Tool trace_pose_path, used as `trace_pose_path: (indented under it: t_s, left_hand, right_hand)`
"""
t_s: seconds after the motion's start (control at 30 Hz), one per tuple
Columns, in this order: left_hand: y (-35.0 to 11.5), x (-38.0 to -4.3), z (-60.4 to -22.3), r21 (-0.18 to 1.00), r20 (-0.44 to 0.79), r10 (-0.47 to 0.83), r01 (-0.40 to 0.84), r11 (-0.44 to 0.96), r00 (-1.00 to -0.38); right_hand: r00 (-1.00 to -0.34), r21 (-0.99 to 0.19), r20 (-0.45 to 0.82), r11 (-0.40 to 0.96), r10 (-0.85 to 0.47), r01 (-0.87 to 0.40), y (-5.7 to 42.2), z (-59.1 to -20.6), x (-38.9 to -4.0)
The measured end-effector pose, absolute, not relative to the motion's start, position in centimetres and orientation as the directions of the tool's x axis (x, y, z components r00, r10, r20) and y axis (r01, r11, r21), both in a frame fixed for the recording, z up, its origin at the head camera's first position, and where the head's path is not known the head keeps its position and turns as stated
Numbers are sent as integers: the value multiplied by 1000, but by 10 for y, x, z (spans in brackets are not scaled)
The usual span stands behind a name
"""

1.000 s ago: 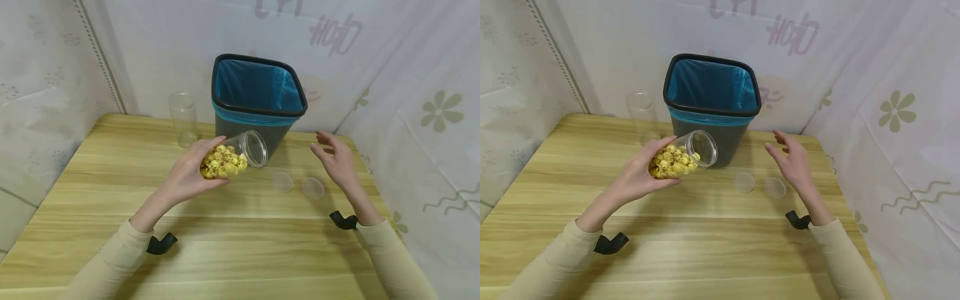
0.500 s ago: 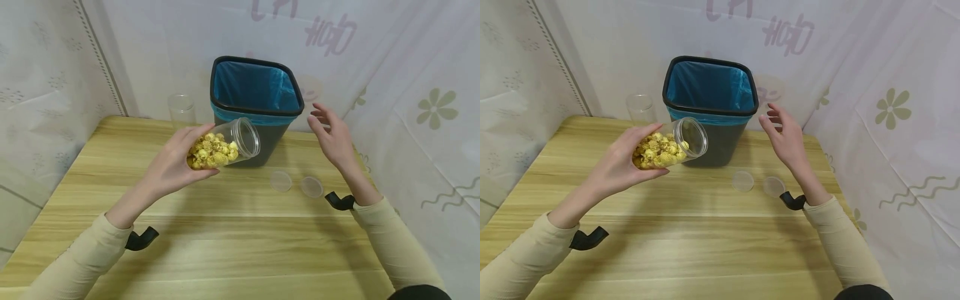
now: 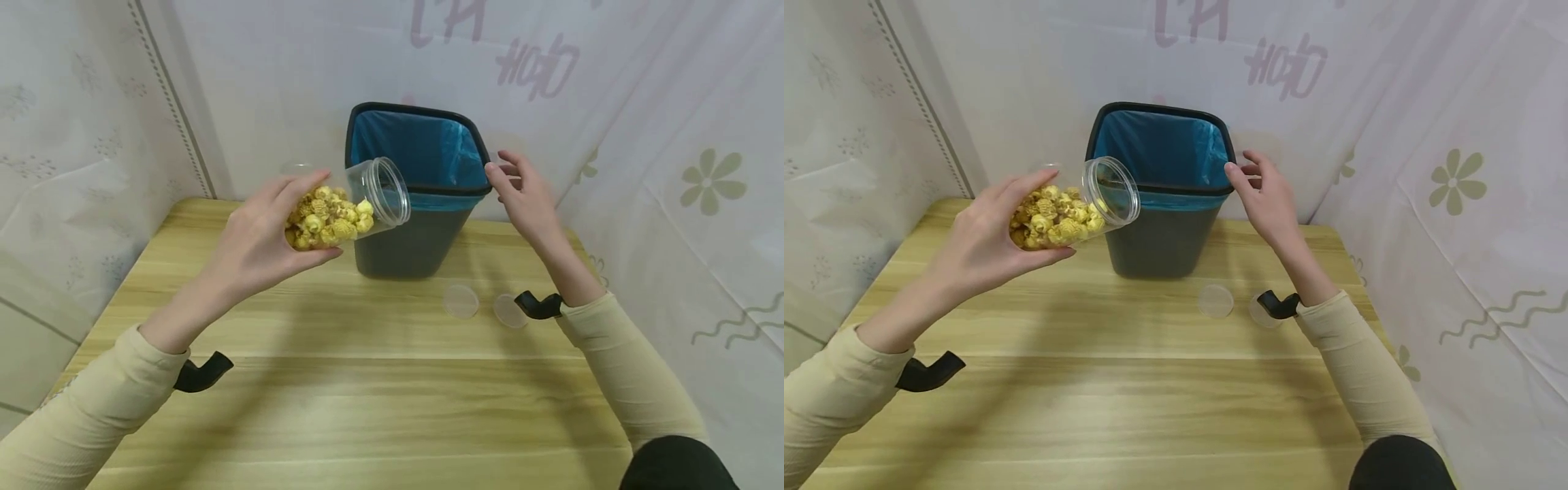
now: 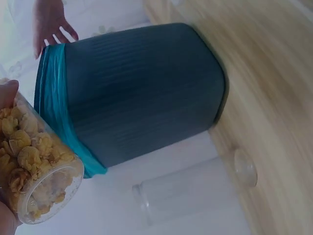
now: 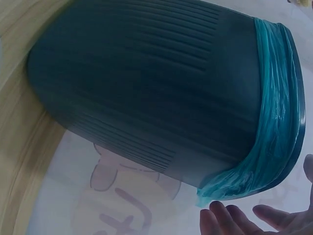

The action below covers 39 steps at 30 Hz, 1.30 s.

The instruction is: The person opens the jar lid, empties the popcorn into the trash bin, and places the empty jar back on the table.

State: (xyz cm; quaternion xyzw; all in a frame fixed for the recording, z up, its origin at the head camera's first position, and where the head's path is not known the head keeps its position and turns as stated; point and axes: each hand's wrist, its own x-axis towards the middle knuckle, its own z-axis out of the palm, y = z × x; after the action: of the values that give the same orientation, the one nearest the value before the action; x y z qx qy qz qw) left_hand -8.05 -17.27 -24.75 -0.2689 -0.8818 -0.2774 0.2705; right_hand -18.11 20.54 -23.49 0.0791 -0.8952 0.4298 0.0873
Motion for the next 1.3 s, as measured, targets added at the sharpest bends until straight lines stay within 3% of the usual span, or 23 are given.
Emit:
trace_pose_path:
  t_s: [0.6, 1.3]
  left_hand:
    - [-187, -106, -213, 259, 622, 338, 593, 762, -706]
    - [-203, -144, -177, 178, 521, 399, 554, 813, -754]
  right_hand:
    - [-982, -763, 176, 621, -68, -180, 198, -238, -199]
    - [-989, -901, 117, 409, -86, -142, 185, -249, -201]
